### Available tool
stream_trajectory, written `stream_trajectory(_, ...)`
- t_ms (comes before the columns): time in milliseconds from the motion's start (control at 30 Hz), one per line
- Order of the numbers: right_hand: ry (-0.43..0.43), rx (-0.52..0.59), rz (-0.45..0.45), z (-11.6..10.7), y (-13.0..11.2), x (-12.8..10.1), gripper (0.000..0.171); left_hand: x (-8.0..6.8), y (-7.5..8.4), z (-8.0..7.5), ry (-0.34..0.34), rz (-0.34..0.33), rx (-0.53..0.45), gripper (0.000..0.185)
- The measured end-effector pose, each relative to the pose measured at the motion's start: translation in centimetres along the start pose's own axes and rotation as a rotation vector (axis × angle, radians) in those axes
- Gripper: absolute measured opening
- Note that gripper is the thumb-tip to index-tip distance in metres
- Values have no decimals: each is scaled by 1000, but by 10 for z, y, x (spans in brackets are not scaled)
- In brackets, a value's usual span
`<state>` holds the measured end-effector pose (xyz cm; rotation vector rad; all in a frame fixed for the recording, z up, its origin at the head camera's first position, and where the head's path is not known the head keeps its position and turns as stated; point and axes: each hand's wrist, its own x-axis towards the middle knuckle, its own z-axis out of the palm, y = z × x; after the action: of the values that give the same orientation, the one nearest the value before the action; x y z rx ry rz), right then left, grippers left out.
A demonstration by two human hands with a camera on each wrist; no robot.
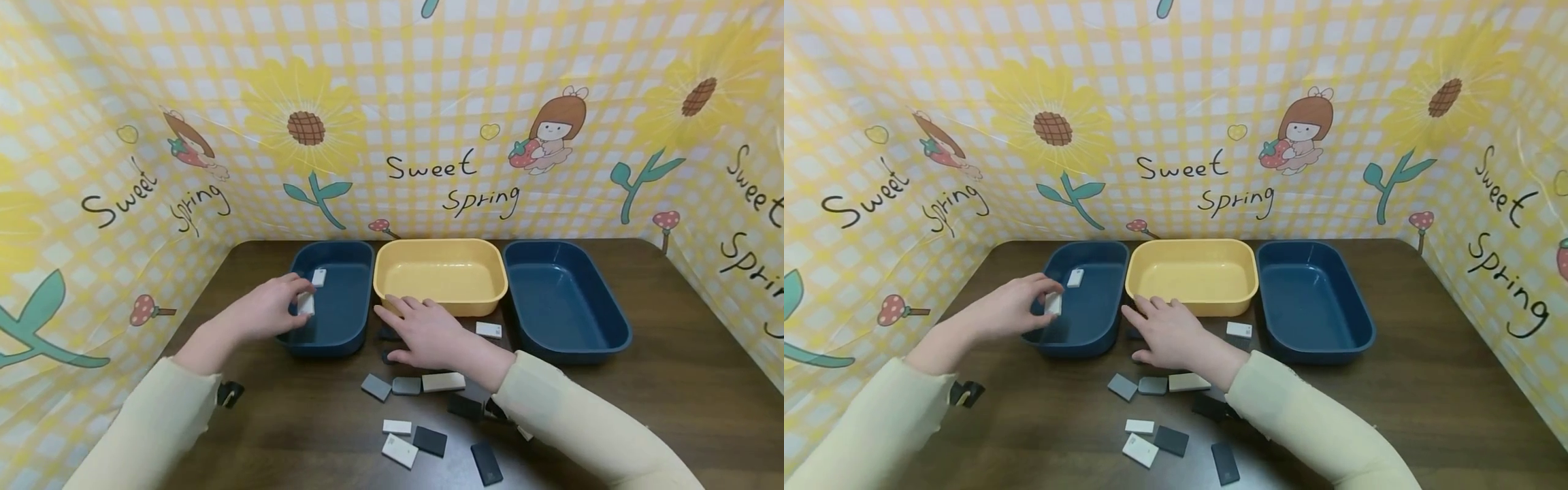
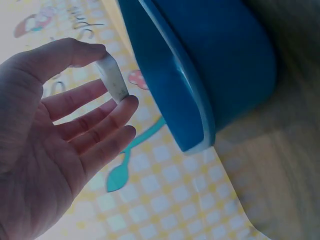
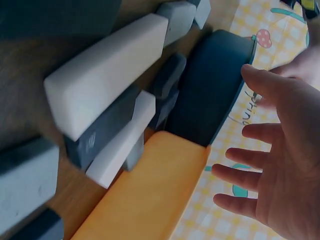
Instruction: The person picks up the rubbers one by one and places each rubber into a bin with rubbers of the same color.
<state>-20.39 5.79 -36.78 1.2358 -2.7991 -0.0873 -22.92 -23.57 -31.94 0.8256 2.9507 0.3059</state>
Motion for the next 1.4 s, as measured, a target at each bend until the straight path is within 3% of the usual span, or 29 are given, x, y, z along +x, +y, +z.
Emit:
stream_trajectory(400,-47,-6,-81,10,-8,10,75,71,-23,-1,-87,-10,108,42)
stream_trajectory(667,-47,-15,-94,14,-8,10,73,108,-24,4,-139,-61,100,37)
stream_trajectory(867,-34,11,-103,10,-9,11,69,131,-20,14,-209,-81,131,16)
stream_trajectory(1067,-32,17,-105,11,-11,14,69,145,-14,27,-267,-133,199,9)
stream_trajectory(1400,-41,11,-100,9,-14,16,68,146,-25,38,-312,-201,210,9)
